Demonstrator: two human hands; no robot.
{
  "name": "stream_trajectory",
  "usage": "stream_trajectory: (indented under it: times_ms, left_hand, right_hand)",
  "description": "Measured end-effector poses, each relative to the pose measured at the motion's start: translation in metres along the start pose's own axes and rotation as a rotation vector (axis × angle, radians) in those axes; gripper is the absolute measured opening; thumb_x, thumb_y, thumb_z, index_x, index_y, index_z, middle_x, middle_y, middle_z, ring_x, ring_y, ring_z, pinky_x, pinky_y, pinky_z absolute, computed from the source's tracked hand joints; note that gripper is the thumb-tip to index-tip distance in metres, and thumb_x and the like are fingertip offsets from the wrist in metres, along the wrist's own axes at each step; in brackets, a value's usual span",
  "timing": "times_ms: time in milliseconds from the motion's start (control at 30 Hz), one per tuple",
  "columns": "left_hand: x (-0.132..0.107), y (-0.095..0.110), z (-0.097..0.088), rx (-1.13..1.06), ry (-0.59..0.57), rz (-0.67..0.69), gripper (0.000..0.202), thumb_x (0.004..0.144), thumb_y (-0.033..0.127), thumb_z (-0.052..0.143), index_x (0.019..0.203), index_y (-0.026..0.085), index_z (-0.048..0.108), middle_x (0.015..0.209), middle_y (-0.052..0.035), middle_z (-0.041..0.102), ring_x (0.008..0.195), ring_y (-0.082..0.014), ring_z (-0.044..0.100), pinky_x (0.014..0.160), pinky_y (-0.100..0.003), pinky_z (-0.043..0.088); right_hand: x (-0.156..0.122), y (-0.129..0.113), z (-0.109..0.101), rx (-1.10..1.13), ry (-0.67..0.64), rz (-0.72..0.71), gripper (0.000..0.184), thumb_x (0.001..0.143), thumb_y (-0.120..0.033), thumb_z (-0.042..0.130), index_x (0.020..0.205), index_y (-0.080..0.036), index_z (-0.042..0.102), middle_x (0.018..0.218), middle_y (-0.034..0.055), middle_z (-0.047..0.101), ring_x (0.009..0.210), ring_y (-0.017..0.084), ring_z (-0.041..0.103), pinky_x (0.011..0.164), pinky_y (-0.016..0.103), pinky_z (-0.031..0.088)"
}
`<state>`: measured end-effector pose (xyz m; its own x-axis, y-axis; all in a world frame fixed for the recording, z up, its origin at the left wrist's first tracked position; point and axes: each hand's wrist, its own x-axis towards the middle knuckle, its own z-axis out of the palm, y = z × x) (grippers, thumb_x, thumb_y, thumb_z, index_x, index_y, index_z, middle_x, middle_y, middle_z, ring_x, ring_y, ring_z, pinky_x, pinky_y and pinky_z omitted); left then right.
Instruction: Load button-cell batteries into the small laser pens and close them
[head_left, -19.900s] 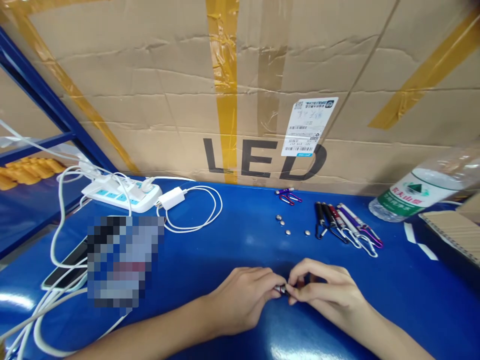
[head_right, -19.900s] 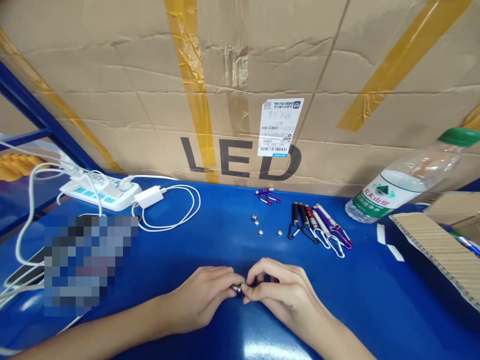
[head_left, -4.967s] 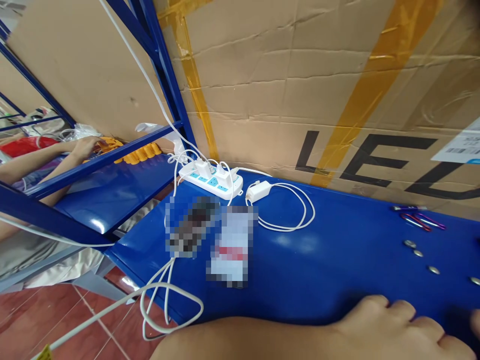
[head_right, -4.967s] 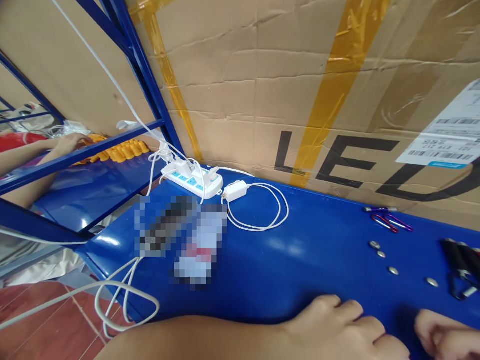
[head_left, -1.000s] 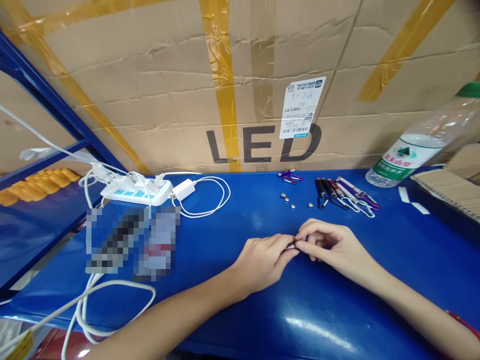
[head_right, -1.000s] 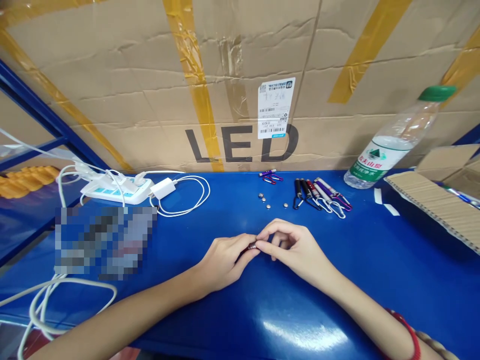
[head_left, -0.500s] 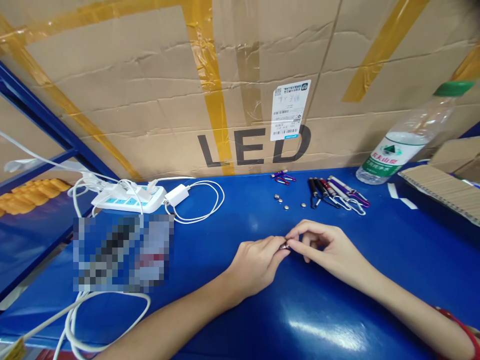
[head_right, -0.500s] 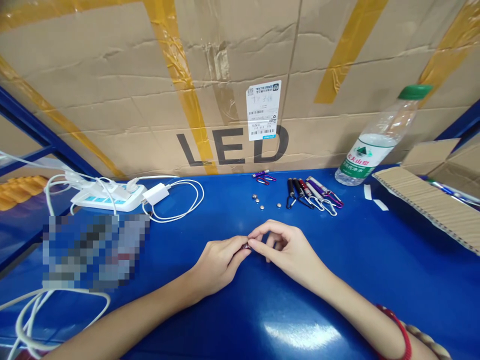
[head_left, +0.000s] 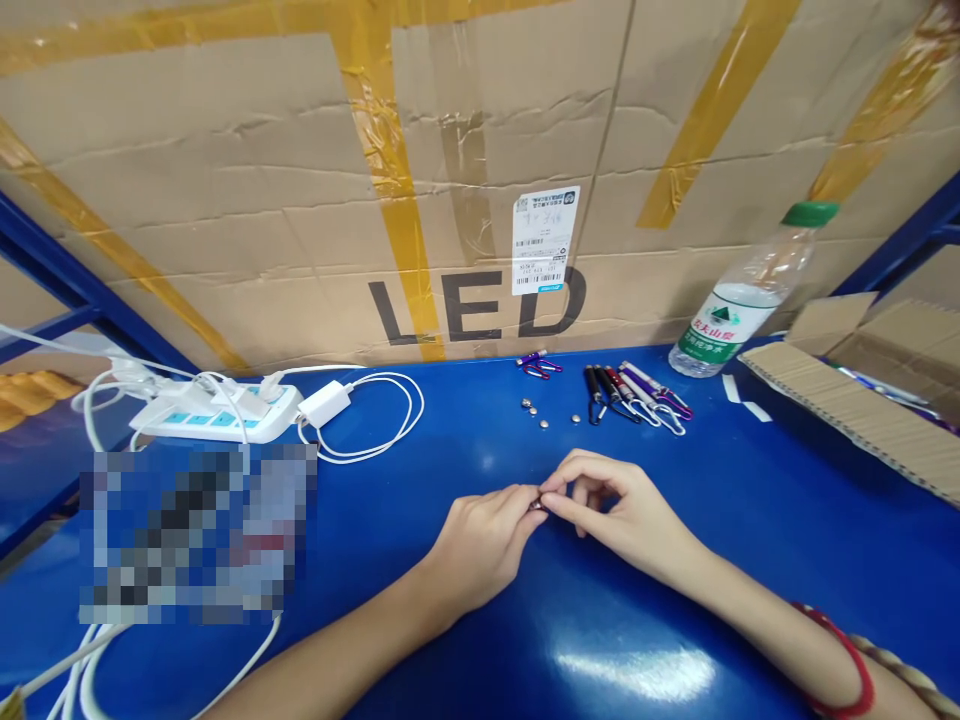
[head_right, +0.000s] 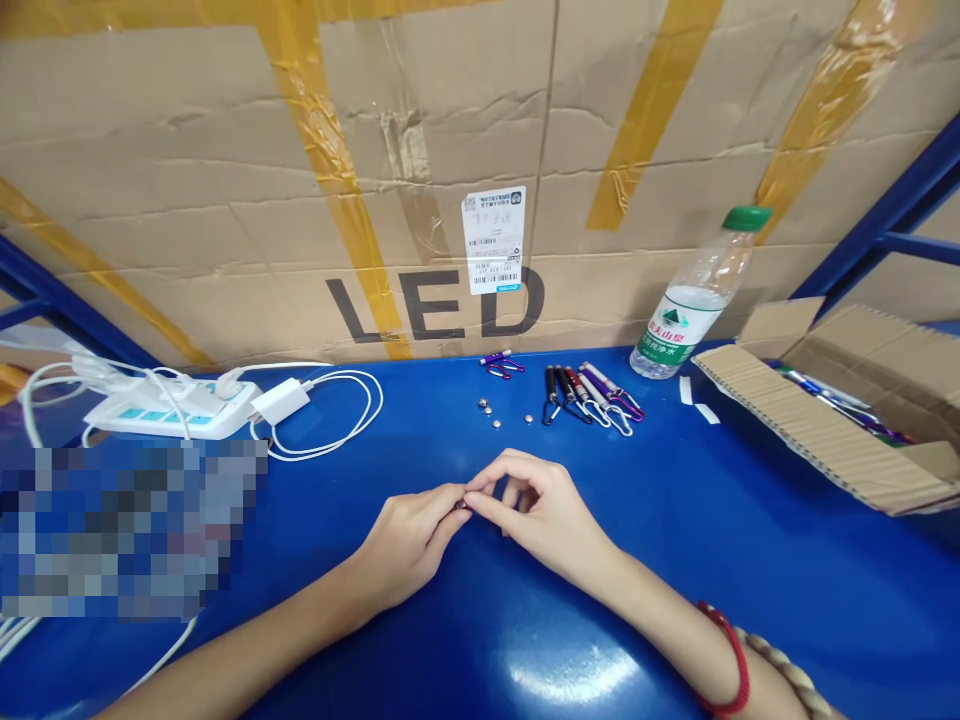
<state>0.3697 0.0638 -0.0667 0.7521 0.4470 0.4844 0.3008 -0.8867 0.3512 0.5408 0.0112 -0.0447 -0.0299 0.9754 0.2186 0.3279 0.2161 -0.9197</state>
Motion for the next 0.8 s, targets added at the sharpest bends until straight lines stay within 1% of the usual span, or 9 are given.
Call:
stream_trajectory:
  times_ms: [200, 300, 467, 633, 700, 800]
  left_hand:
    - [-0.0008, 0.0001, 0.0006, -0.007, -0.008, -0.006, 0.017, 0.093, 0.023, 0.034, 0.09, 0.017, 0.049, 0.079, 0.0053, 0.061, 0.067, -0.007, 0.06, 0.058, -0.018, 0.041]
    - [0.0, 0.0004, -0.0002, -0.007, -0.021, -0.016, 0.018, 0.094, 0.024, 0.032, 0.093, 0.018, 0.049, 0.08, 0.0057, 0.061, 0.068, -0.007, 0.06, 0.059, -0.018, 0.041]
    - [0.0001, 0.0002, -0.0017, -0.034, -0.034, -0.03, 0.023, 0.094, 0.026, 0.031, 0.09, 0.017, 0.051, 0.078, 0.0046, 0.061, 0.067, -0.0063, 0.059, 0.06, -0.017, 0.04]
    - [0.0001, -0.0009, -0.0004, -0.047, -0.067, -0.061, 0.024, 0.094, 0.028, 0.031, 0.092, 0.018, 0.052, 0.081, 0.0043, 0.062, 0.071, -0.007, 0.06, 0.063, -0.017, 0.041]
    - [0.0003, -0.0011, -0.0002, -0.045, -0.079, -0.071, 0.024, 0.094, 0.028, 0.031, 0.094, 0.018, 0.052, 0.082, 0.0049, 0.062, 0.071, -0.0072, 0.06, 0.063, -0.017, 0.041]
    - [0.0007, -0.0012, -0.001, -0.054, -0.077, -0.068, 0.025, 0.095, 0.029, 0.03, 0.096, 0.019, 0.053, 0.082, 0.0046, 0.062, 0.072, -0.0064, 0.061, 0.063, -0.016, 0.041]
  right_hand:
    - [-0.0024, 0.0011, -0.0015, -0.067, -0.01, -0.051, 0.019, 0.084, -0.032, 0.06, 0.079, -0.014, 0.063, 0.075, 0.0036, 0.056, 0.051, 0.007, 0.049, 0.045, 0.018, 0.038]
    - [-0.0024, -0.0003, -0.0025, -0.099, -0.023, -0.074, 0.018, 0.086, -0.031, 0.058, 0.08, -0.015, 0.062, 0.074, 0.0031, 0.055, 0.052, 0.007, 0.047, 0.045, 0.018, 0.037]
    - [-0.0013, 0.0006, -0.0038, -0.122, -0.045, -0.087, 0.018, 0.087, -0.03, 0.057, 0.081, -0.015, 0.062, 0.075, 0.0035, 0.054, 0.054, 0.008, 0.047, 0.046, 0.018, 0.038]
    - [-0.0018, 0.0016, -0.0044, -0.1, -0.069, -0.019, 0.021, 0.086, -0.034, 0.057, 0.082, -0.014, 0.062, 0.063, 0.0012, 0.053, 0.048, 0.008, 0.046, 0.044, 0.018, 0.038]
    - [-0.0022, 0.0008, -0.0047, -0.075, -0.093, 0.019, 0.022, 0.086, -0.035, 0.056, 0.083, -0.014, 0.061, 0.06, 0.0004, 0.054, 0.046, 0.008, 0.048, 0.044, 0.017, 0.039]
    - [-0.0024, -0.0003, -0.0052, -0.068, -0.105, 0.047, 0.023, 0.087, -0.037, 0.056, 0.085, -0.015, 0.061, 0.061, 0.0006, 0.057, 0.049, 0.009, 0.054, 0.046, 0.017, 0.042]
